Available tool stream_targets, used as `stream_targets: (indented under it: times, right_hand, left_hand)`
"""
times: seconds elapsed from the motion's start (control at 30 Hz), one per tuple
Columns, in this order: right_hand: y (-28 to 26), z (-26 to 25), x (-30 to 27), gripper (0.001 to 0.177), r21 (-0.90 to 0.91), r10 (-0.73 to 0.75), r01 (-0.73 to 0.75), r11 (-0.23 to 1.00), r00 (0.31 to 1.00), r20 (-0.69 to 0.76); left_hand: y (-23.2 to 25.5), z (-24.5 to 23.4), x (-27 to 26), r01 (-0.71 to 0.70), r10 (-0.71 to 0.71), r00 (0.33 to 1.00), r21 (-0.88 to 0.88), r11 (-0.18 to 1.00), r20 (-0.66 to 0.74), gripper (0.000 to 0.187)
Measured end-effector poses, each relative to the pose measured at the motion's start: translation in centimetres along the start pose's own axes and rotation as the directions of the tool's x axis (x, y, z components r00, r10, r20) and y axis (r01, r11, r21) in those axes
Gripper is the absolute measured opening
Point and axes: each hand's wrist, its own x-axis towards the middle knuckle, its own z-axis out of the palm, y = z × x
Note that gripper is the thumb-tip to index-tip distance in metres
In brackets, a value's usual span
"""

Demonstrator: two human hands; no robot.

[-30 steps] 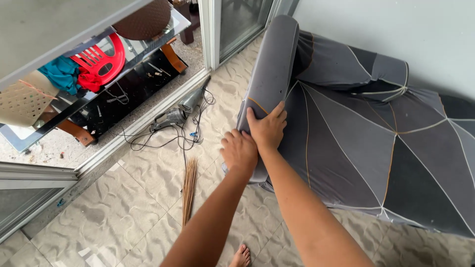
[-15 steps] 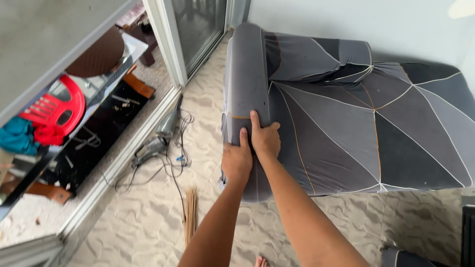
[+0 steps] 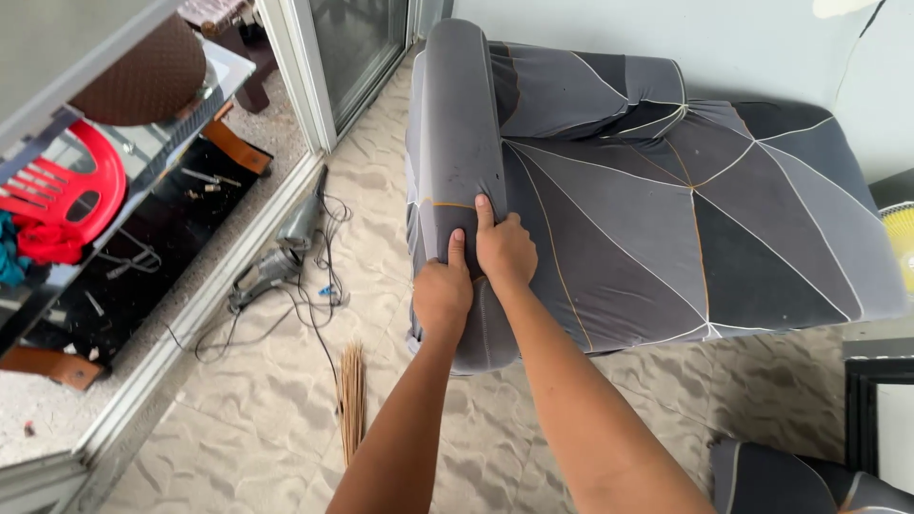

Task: Cleaning the sliding door track with a handheld vacuum and a small broom.

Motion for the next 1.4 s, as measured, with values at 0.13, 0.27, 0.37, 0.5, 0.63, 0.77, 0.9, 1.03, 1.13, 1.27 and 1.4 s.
stream_targets:
  times: [0.13,0.27,0.37,0.5,0.63,0.77,0.9,1.03,1.13,1.27,1.4]
  right_hand:
    - [4.1,0.4,-3.3,0.088,-0.057,-0.074,0.073,0.996,0.997,-0.018]
    - [9.7,-1.4,-8.5,0.087,-0.054,-0.114,0.117,0.992,0.992,0.062]
    - [17.1,-2.4,-10.6,0.090,0.084,-0.182,0.168,0.982,0.961,0.208]
    - [19.7,-10.5,-12.9,0.077,0.104,0.001,-0.105,0.989,0.710,0.704]
    - [19.6,-8.3,-8.3,0.083,0.042,0.100,-0.181,0.983,0.708,0.699]
    - [13.6,-5.6,-7.8,0.061,0.114,-0.409,0.397,0.911,0.905,0.112]
    - [10.1,-2.3,-7.4,0.064,-0.179,-0.626,0.610,0.772,0.778,-0.051]
    - [8.5,-1.8,-6.9,0.055,-0.195,-0.636,0.621,0.759,0.771,-0.021]
    - [7.2,-2.5,-6.8,0.041,-0.169,-0.597,0.593,0.787,0.802,0.034]
    - [7.0,-1.6,-6.1,0.032,-0.196,-0.637,0.616,0.763,0.767,-0.070]
    - [6.8,-1.5,-6.1,0.033,-0.188,-0.675,0.649,0.737,0.721,-0.157]
  left_hand:
    - [-3.2,0.3,-4.5,-0.009,0.008,0.998,-0.011,1.000,-0.062,0.092]
    - [-7.6,1.4,-11.5,0.037,-0.039,0.997,-0.042,0.998,-0.064,0.091]
    - [-11.3,3.1,-17.8,0.118,-0.120,0.992,-0.069,0.991,-0.035,0.089]
    - [-23.7,14.1,-23.8,0.198,-0.202,0.977,-0.062,0.978,-0.071,0.091]
    - [-32.7,22.5,-29.3,0.080,-0.082,0.994,-0.035,0.996,-0.065,0.081]
    - [-38.1,25.2,-22.6,-0.064,0.064,0.996,0.004,0.998,-0.060,0.068]
    - [-36.4,23.6,-7.5,-0.203,0.206,0.977,0.049,0.978,-0.058,0.056]
    - [-24.6,15.6,1.5,-0.335,0.339,0.940,0.088,0.938,-0.039,0.045]
    - [-10.6,4.9,-1.4,-0.402,0.406,0.914,0.099,0.910,-0.021,0.041]
    - [-9.0,6.3,1.4,-0.367,0.413,0.906,-0.318,0.874,0.092,0.041]
    - [-7.3,5.1,-0.8,-0.315,0.359,0.930,-0.335,0.888,0.080,0.047]
